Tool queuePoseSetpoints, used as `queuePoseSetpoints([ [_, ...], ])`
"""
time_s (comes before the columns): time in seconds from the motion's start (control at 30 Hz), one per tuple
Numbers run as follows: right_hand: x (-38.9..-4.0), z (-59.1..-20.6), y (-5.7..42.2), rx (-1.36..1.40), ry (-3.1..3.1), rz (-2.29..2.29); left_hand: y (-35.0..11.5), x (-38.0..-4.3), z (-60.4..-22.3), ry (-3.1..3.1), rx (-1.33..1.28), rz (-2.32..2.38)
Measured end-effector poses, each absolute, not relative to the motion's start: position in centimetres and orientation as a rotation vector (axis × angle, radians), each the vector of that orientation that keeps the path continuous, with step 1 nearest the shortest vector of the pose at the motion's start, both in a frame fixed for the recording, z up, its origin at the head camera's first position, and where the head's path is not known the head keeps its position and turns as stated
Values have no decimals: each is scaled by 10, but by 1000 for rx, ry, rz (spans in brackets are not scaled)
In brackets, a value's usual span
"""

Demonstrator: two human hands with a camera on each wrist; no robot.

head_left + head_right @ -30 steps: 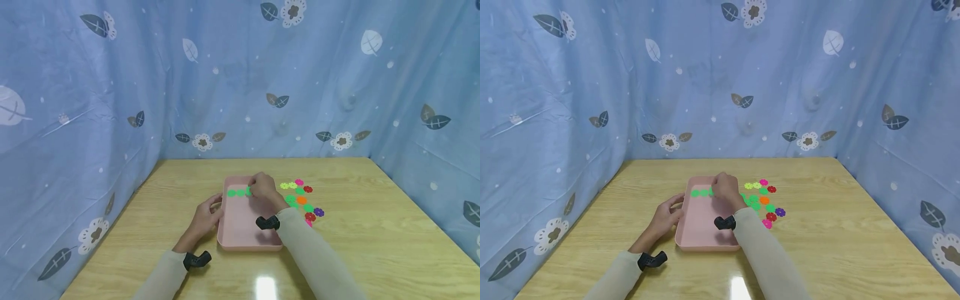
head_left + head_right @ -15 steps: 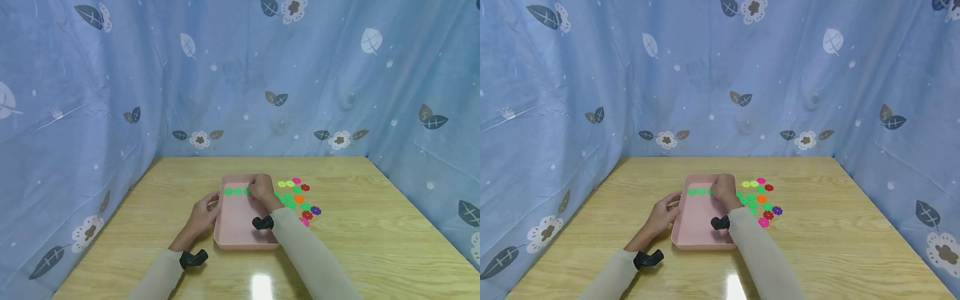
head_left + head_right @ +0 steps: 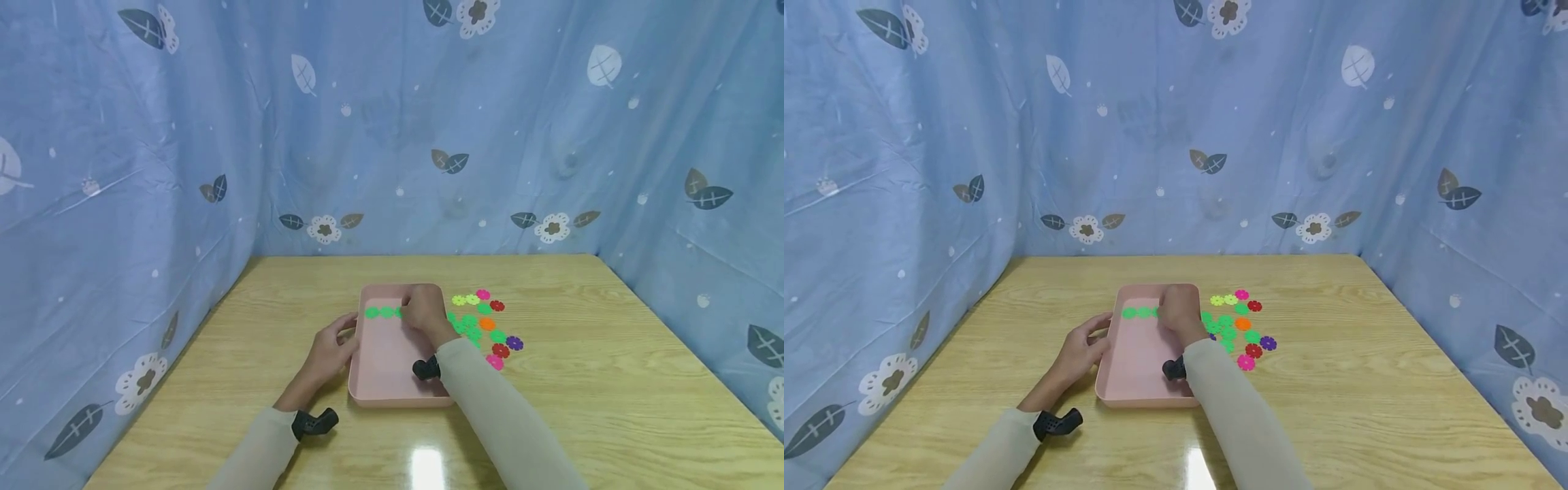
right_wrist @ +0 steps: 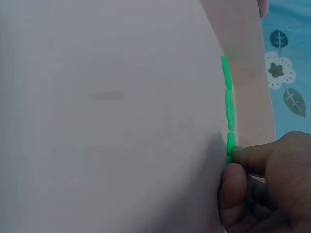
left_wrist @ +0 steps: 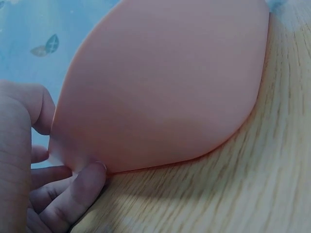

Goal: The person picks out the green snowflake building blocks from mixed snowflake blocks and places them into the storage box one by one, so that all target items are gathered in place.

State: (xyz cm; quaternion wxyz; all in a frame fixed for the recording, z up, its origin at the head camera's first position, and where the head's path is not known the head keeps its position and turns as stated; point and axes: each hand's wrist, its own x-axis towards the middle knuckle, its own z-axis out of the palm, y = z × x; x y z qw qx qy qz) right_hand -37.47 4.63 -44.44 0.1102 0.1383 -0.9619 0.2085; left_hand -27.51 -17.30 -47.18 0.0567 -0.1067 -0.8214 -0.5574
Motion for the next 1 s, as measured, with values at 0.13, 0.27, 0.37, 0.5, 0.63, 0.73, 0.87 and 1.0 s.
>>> queuePoseSetpoints([
  [0.13, -375, -446, 44, 437, -2846, 503, -174, -273, -472, -2491, -314, -1712],
  [0.27, -377, -446, 43, 406, -2843, 571, -175, -272, -471, -2477, -310, -1718],
  [0.37, -377, -445, 42, 403, -2840, 633, -175, -272, -470, -2474, -298, -1711],
  [0.5, -376, -441, 42, 374, -2856, 700, -175, -274, -471, -2493, -289, -1704],
  [0.63, -372, -436, 44, 279, -2894, 907, -175, -275, -474, -2504, -300, -1698],
  [0.73, -368, -429, 47, 196, -2896, 1135, -175, -275, -475, -2512, -309, -1699],
  [0.87, -363, -419, 55, 164, -2887, 1352, -173, -274, -474, -2521, -302, -1706],
  [1.0, -358, -407, 65, 219, -2840, 1446, -173, -274, -472, -2526, -330, -1672],
])
